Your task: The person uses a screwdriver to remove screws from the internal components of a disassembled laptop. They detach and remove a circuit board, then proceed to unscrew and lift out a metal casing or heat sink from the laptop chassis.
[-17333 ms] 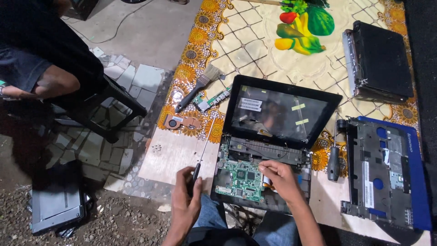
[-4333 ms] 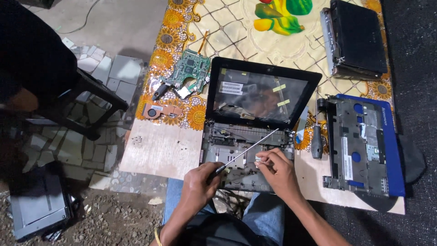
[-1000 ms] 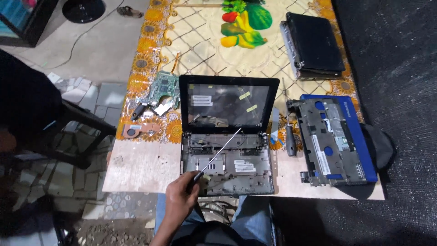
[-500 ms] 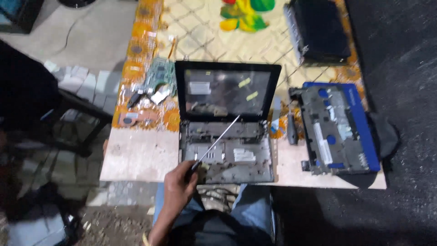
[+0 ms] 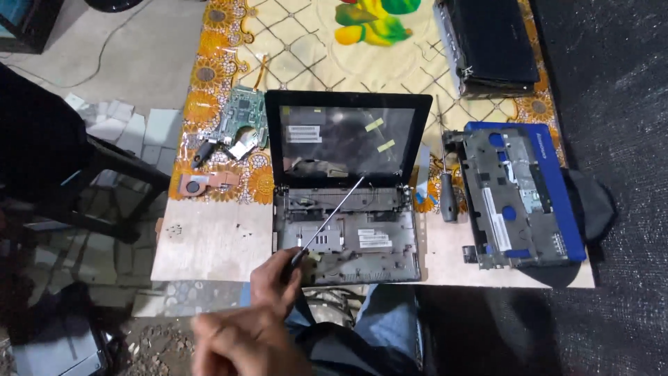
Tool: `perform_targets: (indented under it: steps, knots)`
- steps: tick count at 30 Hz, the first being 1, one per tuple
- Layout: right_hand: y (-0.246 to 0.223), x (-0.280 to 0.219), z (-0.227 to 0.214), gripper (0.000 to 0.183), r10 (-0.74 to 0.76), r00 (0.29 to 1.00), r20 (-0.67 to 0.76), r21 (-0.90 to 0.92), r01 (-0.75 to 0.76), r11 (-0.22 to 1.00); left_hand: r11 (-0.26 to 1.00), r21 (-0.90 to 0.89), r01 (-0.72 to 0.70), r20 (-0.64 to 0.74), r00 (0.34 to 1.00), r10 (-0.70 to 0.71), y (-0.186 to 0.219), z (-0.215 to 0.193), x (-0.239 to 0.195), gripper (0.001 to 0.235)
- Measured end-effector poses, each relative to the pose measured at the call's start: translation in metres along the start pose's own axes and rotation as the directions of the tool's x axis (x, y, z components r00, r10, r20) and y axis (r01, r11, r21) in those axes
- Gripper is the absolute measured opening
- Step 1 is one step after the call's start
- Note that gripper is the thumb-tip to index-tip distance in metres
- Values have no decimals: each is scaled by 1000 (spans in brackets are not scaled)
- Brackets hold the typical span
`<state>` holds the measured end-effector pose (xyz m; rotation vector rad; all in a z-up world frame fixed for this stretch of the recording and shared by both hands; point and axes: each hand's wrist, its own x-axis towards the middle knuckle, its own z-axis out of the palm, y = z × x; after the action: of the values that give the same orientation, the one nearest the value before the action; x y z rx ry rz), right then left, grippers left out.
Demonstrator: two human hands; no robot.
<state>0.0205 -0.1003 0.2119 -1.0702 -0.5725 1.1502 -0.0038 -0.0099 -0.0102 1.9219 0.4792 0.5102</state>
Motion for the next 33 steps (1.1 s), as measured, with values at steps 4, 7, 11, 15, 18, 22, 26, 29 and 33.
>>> perform_targets:
  steps: [4, 7, 11, 15, 18, 22, 26, 29, 33]
  knots:
    - [32, -11, -44, 44, 305, 952, -11, 656, -223, 721, 997, -32, 63, 4, 998, -63, 11, -1, -4, 37]
    - [60, -27, -94, 52, 109, 985, -134, 191, -82, 978, 988, -73, 135, -8, 991, -136, 8, -1, -2, 32]
    - [108, -61, -163, 44, 157, 836, -526, 198, -59, 978, 994, 101, -41, -111, 992, 52, -11, 11, -3, 35]
    - [129, -79, -251, 44, 40, 593, -804, 96, 62, 993, 992, 104, -67, -127, 989, 80, 4, 10, -2, 30]
    - [59, -57, -273, 43, -235, 523, -819, -221, 91, 971, 990, 122, -75, -97, 991, 87, 15, 5, 3, 29]
    - [-8, -6, -286, 17, -303, 404, -863, -275, 127, 953, 985, 149, -91, -115, 987, 109, 4, 10, 2, 32]
    - [-20, 55, -319, 55, -486, 466, -739, -484, 133, 865, 991, 120, -64, -136, 987, 80, 3, 12, 0, 32]
    - [-13, 87, -342, 59, -447, 528, -722, -443, 143, 885, 987, 148, -69, -188, 977, 96, -9, 20, -4, 31]
    - [-19, 102, -330, 80, -72, 387, -919, -100, -53, 994, 996, 83, 21, -212, 977, -3, -13, 23, -9, 34]
